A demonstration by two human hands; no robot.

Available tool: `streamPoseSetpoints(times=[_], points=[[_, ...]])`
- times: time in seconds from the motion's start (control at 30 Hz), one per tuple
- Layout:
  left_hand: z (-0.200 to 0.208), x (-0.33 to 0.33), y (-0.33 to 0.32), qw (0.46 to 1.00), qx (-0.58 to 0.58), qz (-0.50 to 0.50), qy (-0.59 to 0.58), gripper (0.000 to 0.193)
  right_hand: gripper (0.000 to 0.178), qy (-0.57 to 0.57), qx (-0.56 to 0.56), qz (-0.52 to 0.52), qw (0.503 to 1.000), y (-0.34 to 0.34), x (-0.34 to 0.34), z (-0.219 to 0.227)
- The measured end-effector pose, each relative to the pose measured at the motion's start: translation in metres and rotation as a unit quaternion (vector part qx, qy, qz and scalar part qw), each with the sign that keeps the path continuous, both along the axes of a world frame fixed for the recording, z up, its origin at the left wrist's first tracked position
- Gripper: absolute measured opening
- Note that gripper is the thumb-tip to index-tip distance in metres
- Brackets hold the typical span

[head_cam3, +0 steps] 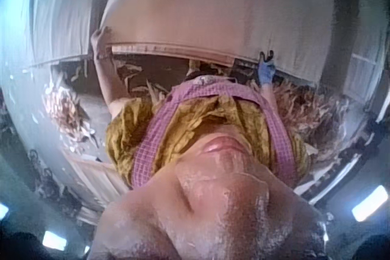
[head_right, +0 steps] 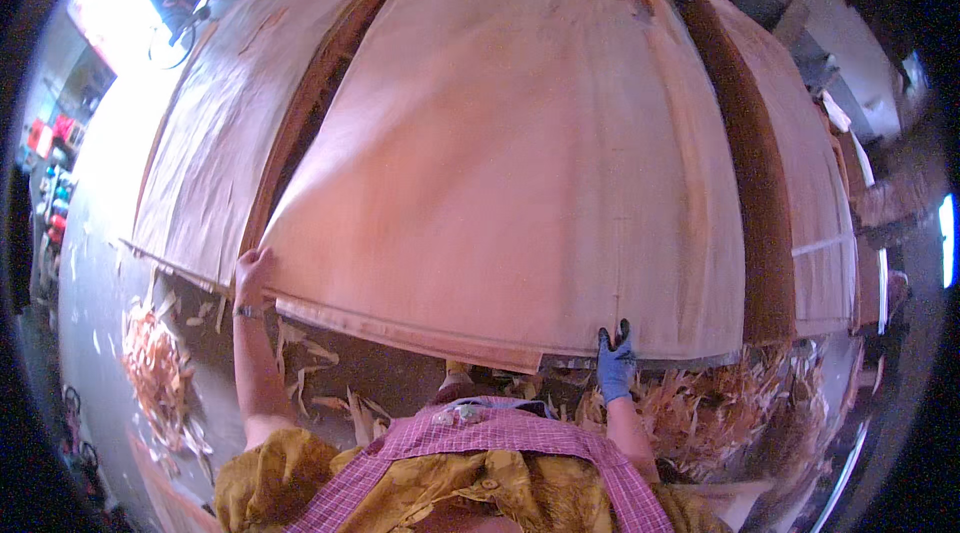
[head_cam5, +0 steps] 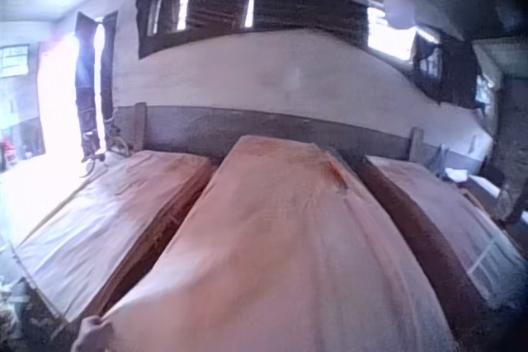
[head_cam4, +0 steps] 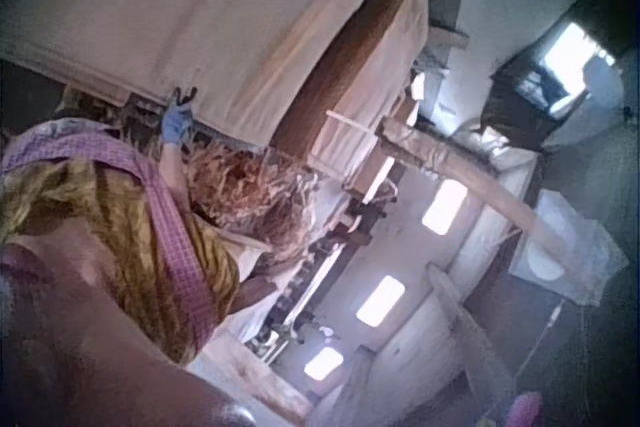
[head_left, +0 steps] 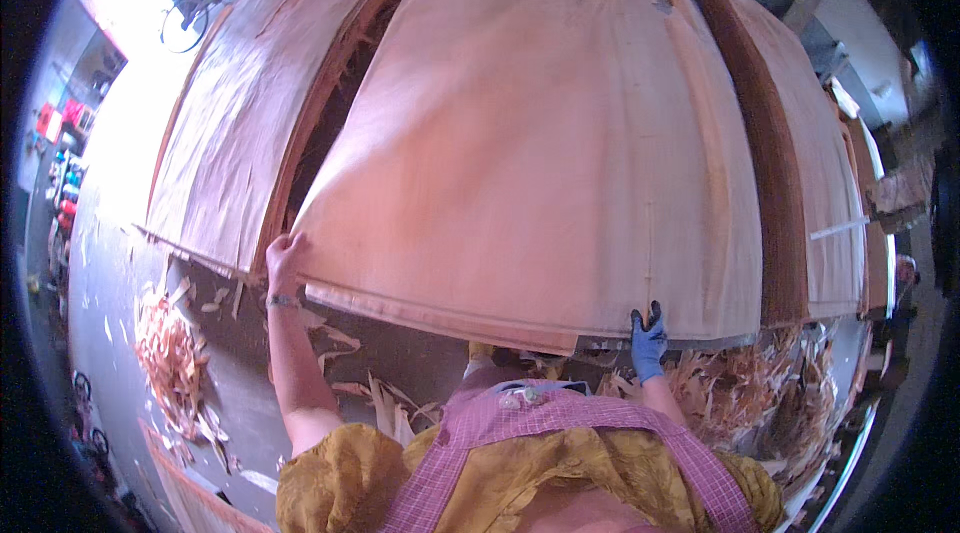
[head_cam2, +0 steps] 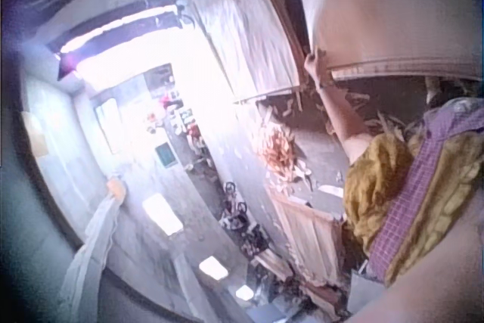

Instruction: The person applies tape to various thin wood veneer sheets and removes a damaged section to patch it with a new piece of veneer.

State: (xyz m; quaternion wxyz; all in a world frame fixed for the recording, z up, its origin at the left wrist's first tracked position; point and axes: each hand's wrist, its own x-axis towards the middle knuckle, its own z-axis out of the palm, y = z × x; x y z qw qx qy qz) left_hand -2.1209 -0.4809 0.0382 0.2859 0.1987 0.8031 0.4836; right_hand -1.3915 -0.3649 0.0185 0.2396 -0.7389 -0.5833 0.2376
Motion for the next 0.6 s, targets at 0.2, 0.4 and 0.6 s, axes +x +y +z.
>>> streamPoseSetpoints(times=[0.2, 0.4, 0.6], points=[[-0.056, -0.045, -0.019, 0.999, 0.001, 0.035, -0.008, 0.018, 0.058, -0.021, -0.001, -0.01, 1.0, -0.002, -0.014, -0.026], [-0.059, -0.063, 0.012, 0.989, -0.127, 0.07, -0.007, 0.028, 0.057, -0.064, -0.038, -0.02, 0.997, -0.005, -0.034, -0.023], [-0.057, -0.107, -0.032, 0.975, -0.116, 0.056, 0.182, 0.046, 0.056, 0.037, 0.042, 0.023, 0.998, 0.007, -0.033, -0.03]])
